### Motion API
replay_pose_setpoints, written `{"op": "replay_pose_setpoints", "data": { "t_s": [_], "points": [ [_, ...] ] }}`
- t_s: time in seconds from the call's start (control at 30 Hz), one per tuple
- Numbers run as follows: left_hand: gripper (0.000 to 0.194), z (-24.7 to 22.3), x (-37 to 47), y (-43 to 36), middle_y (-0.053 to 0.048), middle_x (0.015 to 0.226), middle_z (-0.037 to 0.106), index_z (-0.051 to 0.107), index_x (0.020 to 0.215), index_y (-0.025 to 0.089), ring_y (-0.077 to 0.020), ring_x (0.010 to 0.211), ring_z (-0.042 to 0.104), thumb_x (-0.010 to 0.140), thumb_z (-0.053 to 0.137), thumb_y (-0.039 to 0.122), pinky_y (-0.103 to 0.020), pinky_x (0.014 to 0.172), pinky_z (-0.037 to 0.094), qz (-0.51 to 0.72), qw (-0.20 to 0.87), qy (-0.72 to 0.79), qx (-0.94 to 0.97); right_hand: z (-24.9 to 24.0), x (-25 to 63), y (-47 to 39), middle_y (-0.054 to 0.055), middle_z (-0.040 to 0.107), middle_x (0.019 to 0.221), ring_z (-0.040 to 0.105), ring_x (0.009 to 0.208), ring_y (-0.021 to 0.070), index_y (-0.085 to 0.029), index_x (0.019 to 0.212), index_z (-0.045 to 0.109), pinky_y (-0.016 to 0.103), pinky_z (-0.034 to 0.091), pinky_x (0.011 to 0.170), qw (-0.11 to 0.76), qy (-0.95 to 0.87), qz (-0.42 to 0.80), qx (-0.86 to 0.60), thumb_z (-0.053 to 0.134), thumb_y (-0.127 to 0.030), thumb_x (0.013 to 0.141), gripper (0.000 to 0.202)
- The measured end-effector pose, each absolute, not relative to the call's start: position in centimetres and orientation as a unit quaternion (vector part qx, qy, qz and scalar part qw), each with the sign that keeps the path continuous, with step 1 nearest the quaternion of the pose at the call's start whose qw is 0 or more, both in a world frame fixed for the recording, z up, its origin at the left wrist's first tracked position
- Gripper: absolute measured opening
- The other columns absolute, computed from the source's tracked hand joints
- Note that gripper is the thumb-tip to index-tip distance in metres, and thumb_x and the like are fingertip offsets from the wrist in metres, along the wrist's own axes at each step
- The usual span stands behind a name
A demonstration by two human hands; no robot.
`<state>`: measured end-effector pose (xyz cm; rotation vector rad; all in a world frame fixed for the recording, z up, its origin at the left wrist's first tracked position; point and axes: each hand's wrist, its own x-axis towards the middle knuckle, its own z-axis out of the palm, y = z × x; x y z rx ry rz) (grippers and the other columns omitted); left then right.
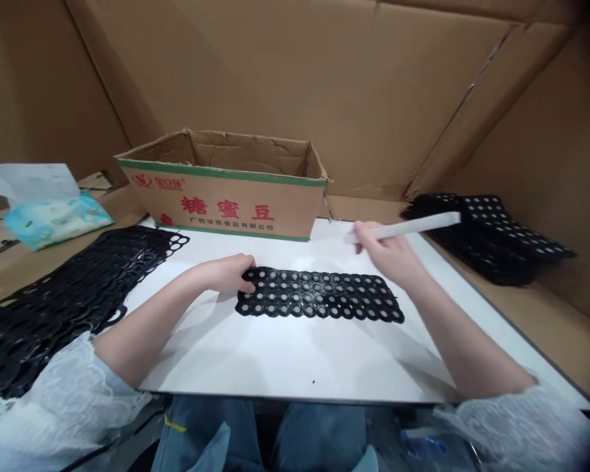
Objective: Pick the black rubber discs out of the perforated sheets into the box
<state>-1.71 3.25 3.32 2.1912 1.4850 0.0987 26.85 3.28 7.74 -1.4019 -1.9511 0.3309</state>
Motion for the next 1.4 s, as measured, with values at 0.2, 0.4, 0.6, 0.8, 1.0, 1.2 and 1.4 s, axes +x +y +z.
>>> {"op": "replay_pose_setpoints", "data": {
  "t_s": [0.2,0.4,0.6,0.8,1.0,1.2,1.4],
  "points": [
    [0.017,3.9,-2.6,3.5,0.001,0.066,0.054,0.055,0.077,0.019,-0.0135,0.060,0.049,0.063,0.053,0.030,-0.023,0.054,0.037,0.098,0.383,0.524,0.754,3.7,18.1,4.0,0.004,0.057,0.084,0.052,0.081,0.0129,-0.016,0.057,0.055,0.026,0.036,0.079,0.357,-0.780,0.346,-0.379,0.036,-0.045,0.081,0.042],
    [0.019,3.9,-2.6,3.5,-0.004,0.078,0.060,0.058,0.080,0.016,-0.0151,0.069,0.054,0.065,0.058,0.027,-0.027,0.063,0.043,0.146,0.618,0.445,0.632,0.8,16.7,3.9,0.003,0.058,0.080,0.050,0.088,0.0142,-0.017,0.058,0.057,0.028,0.033,0.086,0.324,-0.767,0.425,-0.356,0.039,-0.044,0.080,0.038],
    [0.023,3.8,-2.0,3.0,-0.004,0.083,0.061,0.057,0.088,0.016,-0.0141,0.072,0.056,0.068,0.060,0.025,-0.027,0.065,0.045,0.186,0.655,0.419,0.600,1.3,17.3,2.8,-0.001,0.046,0.066,0.046,0.065,0.0104,-0.017,0.056,0.043,0.026,0.036,0.071,0.345,-0.746,0.405,-0.401,0.037,-0.044,0.080,0.036],
    [0.026,3.7,-2.2,3.1,-0.005,0.072,0.059,0.060,0.079,0.011,-0.0129,0.060,0.055,0.066,0.062,0.033,-0.029,0.062,0.046,0.159,0.642,0.454,0.598,2.0,17.1,2.2,0.000,0.042,0.069,0.043,0.074,0.0126,-0.017,0.058,0.041,0.027,0.034,0.074,0.351,-0.750,0.364,-0.427,0.039,-0.037,0.080,0.030],
    [0.027,3.9,-2.0,3.0,-0.002,0.067,0.056,0.057,0.075,0.010,-0.0101,0.057,0.051,0.066,0.062,0.035,-0.025,0.060,0.043,0.183,0.627,0.460,0.602,1.7,16.2,2.1,0.001,0.041,0.076,0.042,0.082,0.0148,-0.017,0.054,0.044,0.030,0.032,0.079,0.351,-0.749,0.313,-0.468,0.039,-0.035,0.080,0.032],
    [0.024,3.3,-0.6,2.2,0.001,0.062,0.052,0.055,0.069,0.012,-0.0096,0.055,0.048,0.066,0.060,0.036,-0.023,0.057,0.039,0.238,0.562,0.524,0.594,0.3,15.3,2.2,0.003,0.040,0.078,0.040,0.081,0.0159,-0.017,0.059,0.047,0.032,0.032,0.077,0.374,-0.759,0.217,-0.486,0.035,-0.035,0.083,0.032],
    [0.026,2.9,-0.1,2.0,0.000,0.061,0.052,0.055,0.071,0.013,-0.0108,0.059,0.049,0.065,0.059,0.038,-0.024,0.060,0.039,0.257,0.543,0.555,0.575,-1.0,14.9,3.6,0.006,0.041,0.083,0.036,0.086,0.0190,-0.018,0.064,0.053,0.033,0.030,0.075,0.335,-0.797,0.097,-0.493,0.037,-0.034,0.082,0.029]
  ]
}}
